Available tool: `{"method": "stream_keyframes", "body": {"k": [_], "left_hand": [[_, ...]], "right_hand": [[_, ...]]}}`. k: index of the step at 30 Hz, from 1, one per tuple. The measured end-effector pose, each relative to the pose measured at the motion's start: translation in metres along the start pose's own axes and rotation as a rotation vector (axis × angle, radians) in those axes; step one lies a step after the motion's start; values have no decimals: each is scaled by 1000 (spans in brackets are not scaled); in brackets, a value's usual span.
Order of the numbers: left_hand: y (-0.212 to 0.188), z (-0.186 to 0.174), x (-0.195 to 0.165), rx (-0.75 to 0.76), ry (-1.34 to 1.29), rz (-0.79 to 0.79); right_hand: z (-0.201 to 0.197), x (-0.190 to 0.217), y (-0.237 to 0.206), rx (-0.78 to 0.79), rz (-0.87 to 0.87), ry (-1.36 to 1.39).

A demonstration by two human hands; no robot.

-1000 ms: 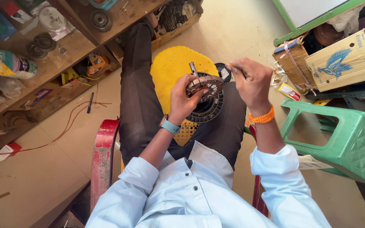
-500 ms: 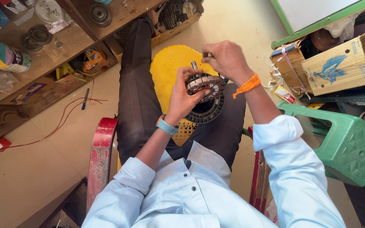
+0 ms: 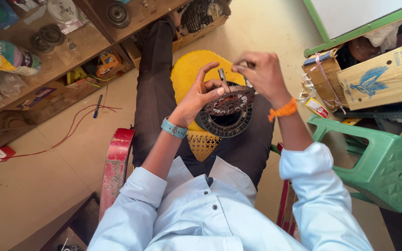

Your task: The person holds a cylindrical electrical component and repeatedly inserts and removes a thin wire into its slots. The person rotates the component to access different slots while continuing the insertion and removal actions.

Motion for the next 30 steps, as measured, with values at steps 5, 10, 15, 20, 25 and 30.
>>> {"method": "stream_keyframes", "body": {"k": [5,10,15,20,25,30], "left_hand": [[-3,-7,4,-14,17,-17],[0,-12,8,-22,91,4],[-6,-7,8,-99,109,111],[-17,22,-10,-167,564,320],[-17,32,-21,-252,772,405],[-19,30,-19,-273,829,440]], "right_hand": [[-14,17,-55,-25,150,24],[8,37,-101,-164,65,64],[55,28,-147,-266,155,189],[60,-9,-190,-381,371,225],[44,-44,-208,-354,476,224],[35,-66,-208,-221,408,508]]}}
Point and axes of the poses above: each hand's wrist, its own y-axis towards the middle knuckle, its own z-axis out of the palm, x = y × z, the point moved 7 cm from there along y, towards the middle knuckle, and after that the axes turned 2 degrees about -x, right-handed, at the moved point
